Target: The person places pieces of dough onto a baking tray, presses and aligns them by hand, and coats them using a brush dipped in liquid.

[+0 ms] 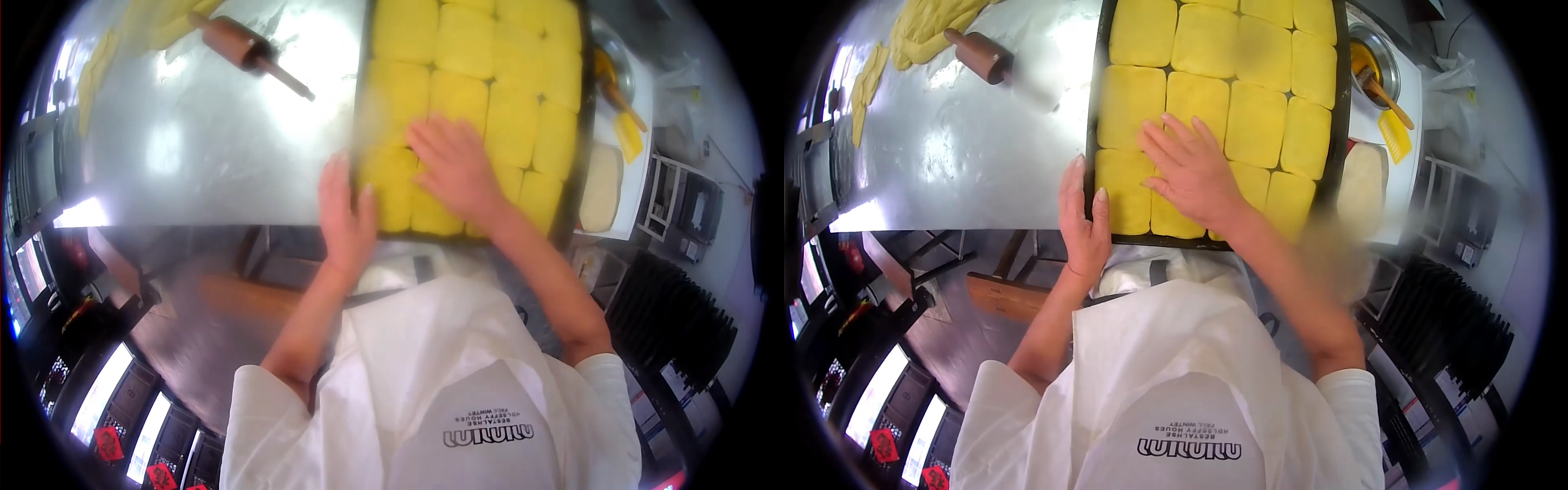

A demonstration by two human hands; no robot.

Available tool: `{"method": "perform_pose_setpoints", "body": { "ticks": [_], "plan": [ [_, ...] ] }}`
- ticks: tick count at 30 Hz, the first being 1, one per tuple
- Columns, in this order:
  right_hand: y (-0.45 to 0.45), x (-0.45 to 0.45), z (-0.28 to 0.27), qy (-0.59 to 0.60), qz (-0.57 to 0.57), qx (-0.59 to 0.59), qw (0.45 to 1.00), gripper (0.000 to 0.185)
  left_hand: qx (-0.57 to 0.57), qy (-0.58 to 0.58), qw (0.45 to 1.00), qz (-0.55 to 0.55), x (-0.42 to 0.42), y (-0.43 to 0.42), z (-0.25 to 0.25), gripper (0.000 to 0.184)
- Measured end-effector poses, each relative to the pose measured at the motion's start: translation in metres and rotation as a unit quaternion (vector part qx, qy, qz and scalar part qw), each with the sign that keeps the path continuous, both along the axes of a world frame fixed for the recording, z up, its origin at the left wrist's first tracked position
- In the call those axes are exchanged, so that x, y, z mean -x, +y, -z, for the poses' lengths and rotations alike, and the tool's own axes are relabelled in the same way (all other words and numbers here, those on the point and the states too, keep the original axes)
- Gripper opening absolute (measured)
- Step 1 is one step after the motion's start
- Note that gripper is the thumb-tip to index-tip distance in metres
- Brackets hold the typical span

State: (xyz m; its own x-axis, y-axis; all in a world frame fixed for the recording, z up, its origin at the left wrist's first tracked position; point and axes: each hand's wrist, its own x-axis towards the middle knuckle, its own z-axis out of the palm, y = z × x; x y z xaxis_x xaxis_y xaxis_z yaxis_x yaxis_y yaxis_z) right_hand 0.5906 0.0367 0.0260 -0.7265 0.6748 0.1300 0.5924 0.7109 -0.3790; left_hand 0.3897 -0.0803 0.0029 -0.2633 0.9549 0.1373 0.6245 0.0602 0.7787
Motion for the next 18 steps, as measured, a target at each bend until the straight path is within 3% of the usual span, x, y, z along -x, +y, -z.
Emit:
{"method": "perform_pose_setpoints", "body": {
  "ticks": [7, 9, 12, 15, 18],
  "plan": [
    [-0.009, 0.002, 0.005, -0.009, 0.020, 0.027, 0.999, 0.066, -0.002, 0.033, 0.999, 0.003, -0.001, -0.002, 0.003, 0.051],
    [0.003, -0.005, -0.004, 0.008, 0.029, 0.059, 0.998, 0.063, -0.035, 0.109, 0.993, 0.040, 0.000, 0.001, -0.005, 0.053],
    [0.009, -0.023, -0.021, 0.183, 0.159, -0.013, 0.970, 0.048, -0.037, 0.155, 0.983, 0.090, -0.004, 0.009, -0.019, 0.056],
    [-0.003, -0.048, -0.016, 0.201, 0.247, 0.011, 0.948, 0.034, -0.006, 0.150, 0.976, 0.157, -0.014, 0.027, -0.028, 0.062],
    [-0.028, -0.062, -0.020, 0.186, 0.266, 0.089, 0.942, 0.027, 0.035, 0.131, 0.973, 0.188, -0.030, 0.059, -0.032, 0.071]
  ]
}}
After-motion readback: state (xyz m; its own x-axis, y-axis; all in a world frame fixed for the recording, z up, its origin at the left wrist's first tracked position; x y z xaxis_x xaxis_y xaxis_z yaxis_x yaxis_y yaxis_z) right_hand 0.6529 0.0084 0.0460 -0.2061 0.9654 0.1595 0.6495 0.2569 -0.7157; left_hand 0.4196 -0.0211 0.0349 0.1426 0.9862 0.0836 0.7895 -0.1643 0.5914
